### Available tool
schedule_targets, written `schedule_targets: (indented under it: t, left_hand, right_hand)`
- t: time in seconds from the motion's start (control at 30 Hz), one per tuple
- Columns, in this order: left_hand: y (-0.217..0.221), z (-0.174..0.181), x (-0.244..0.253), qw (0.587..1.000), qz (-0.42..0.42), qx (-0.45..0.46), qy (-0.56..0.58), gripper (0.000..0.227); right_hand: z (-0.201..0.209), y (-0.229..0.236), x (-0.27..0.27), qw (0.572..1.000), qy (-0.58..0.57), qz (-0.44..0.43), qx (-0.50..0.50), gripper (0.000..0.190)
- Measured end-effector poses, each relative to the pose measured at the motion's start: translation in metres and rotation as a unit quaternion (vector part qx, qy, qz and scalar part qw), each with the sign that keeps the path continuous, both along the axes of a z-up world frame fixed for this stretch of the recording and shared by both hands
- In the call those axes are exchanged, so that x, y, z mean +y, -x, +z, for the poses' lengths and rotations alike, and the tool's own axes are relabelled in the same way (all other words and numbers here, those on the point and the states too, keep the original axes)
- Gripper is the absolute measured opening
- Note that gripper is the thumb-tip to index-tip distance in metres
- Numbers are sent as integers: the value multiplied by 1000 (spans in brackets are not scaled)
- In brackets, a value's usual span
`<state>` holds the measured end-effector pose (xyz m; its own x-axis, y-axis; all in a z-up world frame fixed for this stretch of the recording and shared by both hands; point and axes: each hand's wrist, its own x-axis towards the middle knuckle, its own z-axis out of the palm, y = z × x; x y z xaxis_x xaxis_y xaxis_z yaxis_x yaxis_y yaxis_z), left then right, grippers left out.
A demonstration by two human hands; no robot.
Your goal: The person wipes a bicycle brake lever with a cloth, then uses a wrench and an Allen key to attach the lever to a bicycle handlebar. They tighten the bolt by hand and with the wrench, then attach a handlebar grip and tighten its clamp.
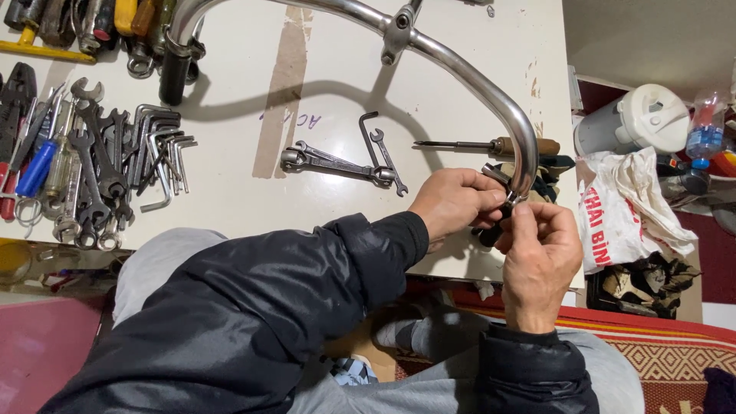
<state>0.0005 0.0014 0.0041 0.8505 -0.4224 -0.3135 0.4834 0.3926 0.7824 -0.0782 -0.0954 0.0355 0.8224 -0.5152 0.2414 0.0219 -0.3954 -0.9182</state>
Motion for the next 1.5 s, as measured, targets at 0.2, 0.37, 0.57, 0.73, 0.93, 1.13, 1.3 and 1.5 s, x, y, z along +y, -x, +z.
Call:
schedule_targets:
  t: [0.2, 0.37, 0.57, 0.73, 0.93, 1.13, 1.3, 1.5]
  left_hand:
    - [1, 5, 6, 998, -34, 44, 0, 46]
    - [-2, 2, 5, 997, -52, 57, -19, 47]
    - [-3, 2, 7, 997, -53, 52, -11, 40]
    - [-2, 3, 12, 995, -61, 75, -6, 38]
    - [-4, 0, 7, 997, -62, 53, -15, 36]
    - [-8, -16, -3, 998, -48, 29, -19, 36]
    - [-6, -18, -5, 999, -36, 12, -16, 37]
    - [-5, -15, -2, 999, -33, 5, -16, 36]
  right_hand:
    - [0, 0, -2, 1000, 15, 7, 4, 6]
    - [-1, 0, -1, 1000, 15, 1, 11, 9]
    - [-11, -3, -7, 1000, 15, -5, 12, 12]
    - [-3, -1, -4, 1000, 20, 9, -8, 14]
    - [1, 2, -3, 999, 45, 17, 0, 10]
    - [-2, 0, 2, 1000, -1, 7, 20, 13]
    - [-1, 0, 2, 1000, 6, 10, 15, 15]
    - [1, 3, -1, 999, 45, 14, 8, 13]
